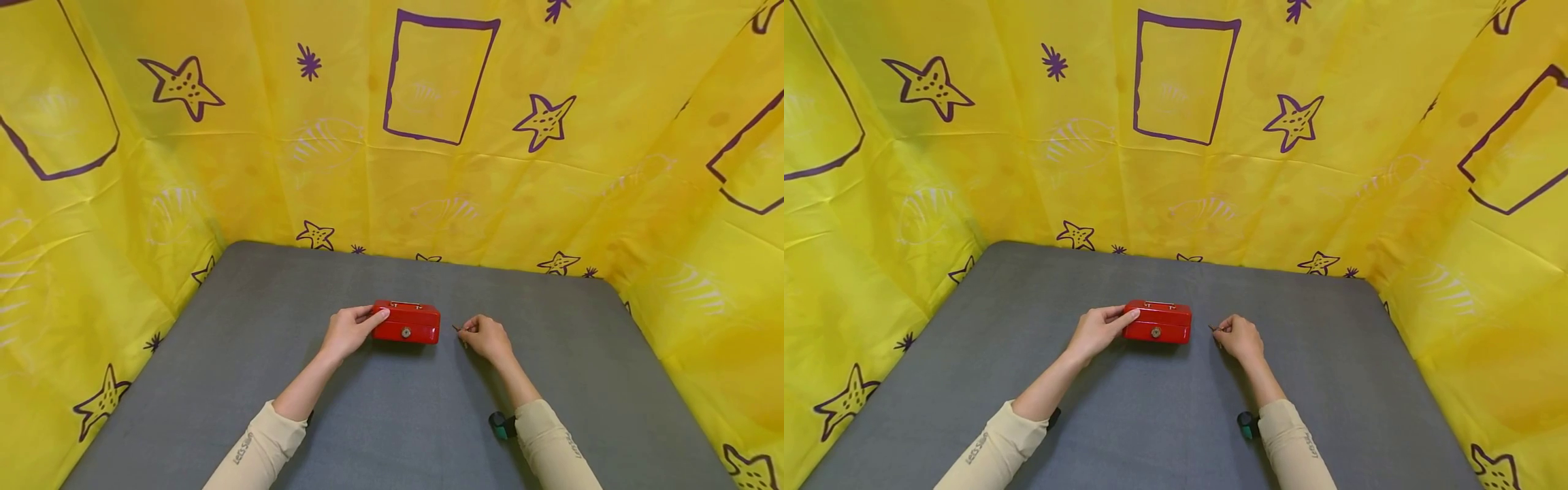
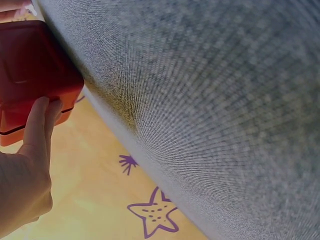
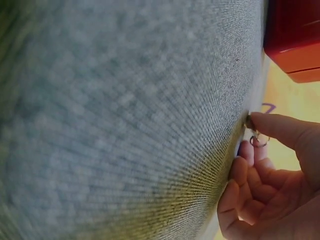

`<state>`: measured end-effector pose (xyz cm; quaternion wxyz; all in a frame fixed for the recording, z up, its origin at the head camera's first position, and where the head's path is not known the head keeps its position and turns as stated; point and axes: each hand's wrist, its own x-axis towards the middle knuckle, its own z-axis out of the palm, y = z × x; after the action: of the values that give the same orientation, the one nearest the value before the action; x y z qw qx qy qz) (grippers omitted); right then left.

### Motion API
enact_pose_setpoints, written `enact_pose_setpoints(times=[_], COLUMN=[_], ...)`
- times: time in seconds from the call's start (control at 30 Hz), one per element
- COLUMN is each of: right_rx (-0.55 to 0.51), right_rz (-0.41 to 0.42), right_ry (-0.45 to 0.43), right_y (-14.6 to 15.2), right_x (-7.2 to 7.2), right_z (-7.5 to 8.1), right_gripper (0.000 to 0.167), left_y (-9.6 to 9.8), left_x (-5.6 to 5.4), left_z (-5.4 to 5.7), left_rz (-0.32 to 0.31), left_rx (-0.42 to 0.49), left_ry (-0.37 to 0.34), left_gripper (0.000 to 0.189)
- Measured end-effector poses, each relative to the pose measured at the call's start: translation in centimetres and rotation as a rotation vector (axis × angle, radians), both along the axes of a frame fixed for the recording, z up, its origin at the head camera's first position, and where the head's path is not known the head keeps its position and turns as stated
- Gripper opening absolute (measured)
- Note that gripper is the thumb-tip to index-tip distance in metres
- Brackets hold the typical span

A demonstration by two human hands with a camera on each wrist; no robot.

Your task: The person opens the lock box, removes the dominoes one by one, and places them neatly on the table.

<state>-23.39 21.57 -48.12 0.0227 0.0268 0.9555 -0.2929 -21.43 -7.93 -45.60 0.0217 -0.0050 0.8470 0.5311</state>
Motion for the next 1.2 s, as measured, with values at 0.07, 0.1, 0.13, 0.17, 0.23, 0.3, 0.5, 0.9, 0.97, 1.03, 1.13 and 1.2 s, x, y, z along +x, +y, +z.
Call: enact_pose_setpoints(times=[0.07, 0.1, 0.13, 0.17, 0.23, 0.3, 0.5, 0.9, 0.97, 1.03, 1.13, 1.2], right_rx=[-0.013, -0.02, -0.03, -0.036, -0.043, -0.052, -0.055, -0.092, -0.1, -0.11, -0.129, -0.145], right_rz=[0.002, 0.005, 0.008, 0.013, 0.015, 0.017, 0.01, -0.016, -0.021, -0.027, -0.034, -0.04], right_ry=[-0.006, -0.009, -0.012, -0.012, -0.011, -0.009, 0.032, 0.085, 0.095, 0.109, 0.135, 0.143], right_y=[-0.1, -0.1, -0.1, -0.2, -0.2, -0.2, -0.1, 0.2, 0.2, 0.1, 0.0, -0.1], right_x=[0.0, 0.1, 0.1, 0.1, 0.1, 0.1, 0.4, 0.7, 0.8, 0.9, 1.1, 1.3], right_z=[0.0, 0.1, 0.1, 0.2, 0.2, 0.1, 0.1, 0.1, 0.1, 0.2, 0.4, 0.5], right_gripper=[0.014, 0.013, 0.012, 0.011, 0.008, 0.007, 0.007, 0.007, 0.007, 0.007, 0.008, 0.009], left_y=[0.0, 0.0, 0.0, 0.0, 0.0, 0.0, 0.0, 0.0, 0.0, 0.0, 0.0, 0.0], left_x=[0.0, 0.0, 0.0, 0.0, 0.0, 0.0, 0.0, 0.1, 0.1, 0.1, 0.2, 0.2], left_z=[0.0, 0.0, 0.0, 0.0, -0.1, -0.1, 0.0, 0.2, 0.2, 0.2, 0.2, 0.1], left_rz=[-0.002, -0.002, -0.001, -0.001, -0.003, -0.005, -0.006, -0.005, -0.005, -0.006, -0.007, -0.005], left_rx=[0.003, 0.004, 0.005, 0.005, 0.006, 0.005, 0.005, 0.008, 0.007, 0.009, 0.011, 0.013], left_ry=[-0.002, -0.002, -0.003, -0.001, 0.001, 0.003, -0.001, -0.019, -0.017, -0.014, -0.007, -0.007], left_gripper=[0.059, 0.059, 0.059, 0.059, 0.059, 0.058, 0.058, 0.06, 0.06, 0.059, 0.059, 0.059])
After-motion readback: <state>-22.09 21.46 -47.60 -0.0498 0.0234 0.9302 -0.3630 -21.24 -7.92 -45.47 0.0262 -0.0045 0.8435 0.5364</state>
